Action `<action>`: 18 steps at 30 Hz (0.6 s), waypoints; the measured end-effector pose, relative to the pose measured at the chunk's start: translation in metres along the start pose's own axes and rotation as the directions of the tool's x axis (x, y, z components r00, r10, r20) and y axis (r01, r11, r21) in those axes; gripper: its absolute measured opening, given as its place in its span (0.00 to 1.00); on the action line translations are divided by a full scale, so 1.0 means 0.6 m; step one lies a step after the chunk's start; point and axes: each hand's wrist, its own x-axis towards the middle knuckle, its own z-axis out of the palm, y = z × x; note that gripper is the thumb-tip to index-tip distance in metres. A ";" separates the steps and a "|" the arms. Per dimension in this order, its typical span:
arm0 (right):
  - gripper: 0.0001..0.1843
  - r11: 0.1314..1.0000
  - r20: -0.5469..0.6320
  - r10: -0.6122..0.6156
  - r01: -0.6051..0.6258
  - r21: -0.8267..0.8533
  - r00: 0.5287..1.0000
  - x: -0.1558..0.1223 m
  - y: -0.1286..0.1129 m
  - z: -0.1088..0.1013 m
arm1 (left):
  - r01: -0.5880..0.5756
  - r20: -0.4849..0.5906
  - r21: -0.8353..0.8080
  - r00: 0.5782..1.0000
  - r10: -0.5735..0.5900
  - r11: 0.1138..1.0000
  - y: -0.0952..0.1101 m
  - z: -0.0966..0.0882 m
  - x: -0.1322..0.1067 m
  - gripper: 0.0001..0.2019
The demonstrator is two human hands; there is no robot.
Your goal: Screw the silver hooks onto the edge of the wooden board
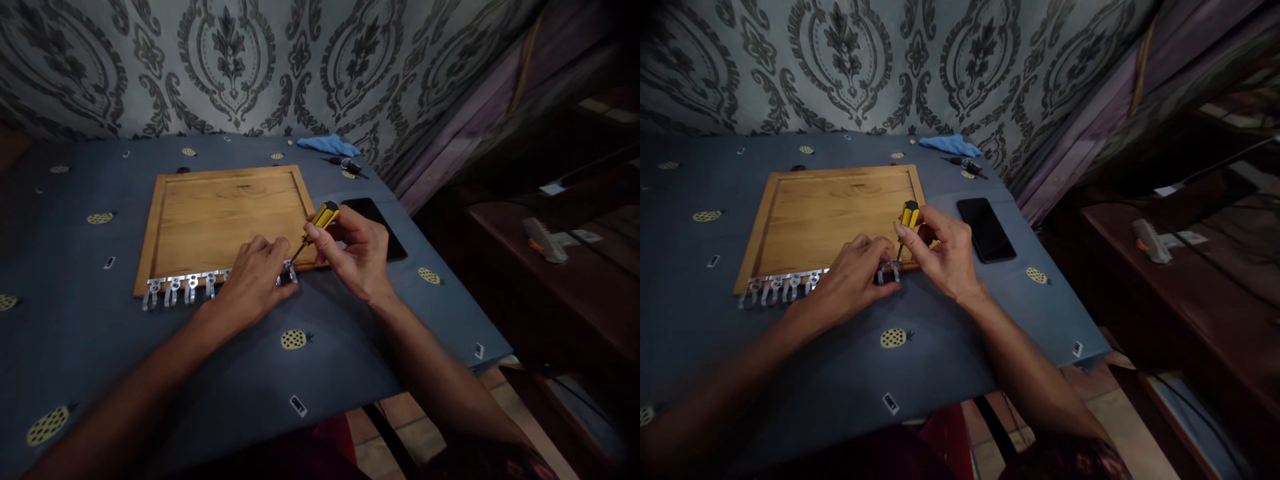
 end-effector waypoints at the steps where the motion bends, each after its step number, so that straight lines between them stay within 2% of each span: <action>1: 0.14 1.000 -0.012 -0.003 0.003 0.001 1.000 -0.001 -0.001 0.001 | 0.001 0.003 0.000 1.000 -0.001 1.000 0.000 -0.001 0.000 0.19; 6: 0.14 1.000 -0.055 -0.014 0.013 -0.025 0.998 -0.006 -0.004 0.002 | 0.010 0.020 -0.008 1.000 -0.010 1.000 0.002 -0.002 0.001 0.21; 12: 0.13 0.997 -0.008 -0.033 0.032 -0.065 0.999 -0.002 -0.004 -0.002 | 0.023 0.044 0.002 0.999 -0.023 1.000 0.002 -0.005 0.003 0.20; 18: 0.13 0.990 -0.019 -0.087 0.084 -0.114 0.996 0.000 0.000 -0.001 | 0.017 0.054 0.015 0.998 -0.017 1.000 0.006 -0.007 0.003 0.19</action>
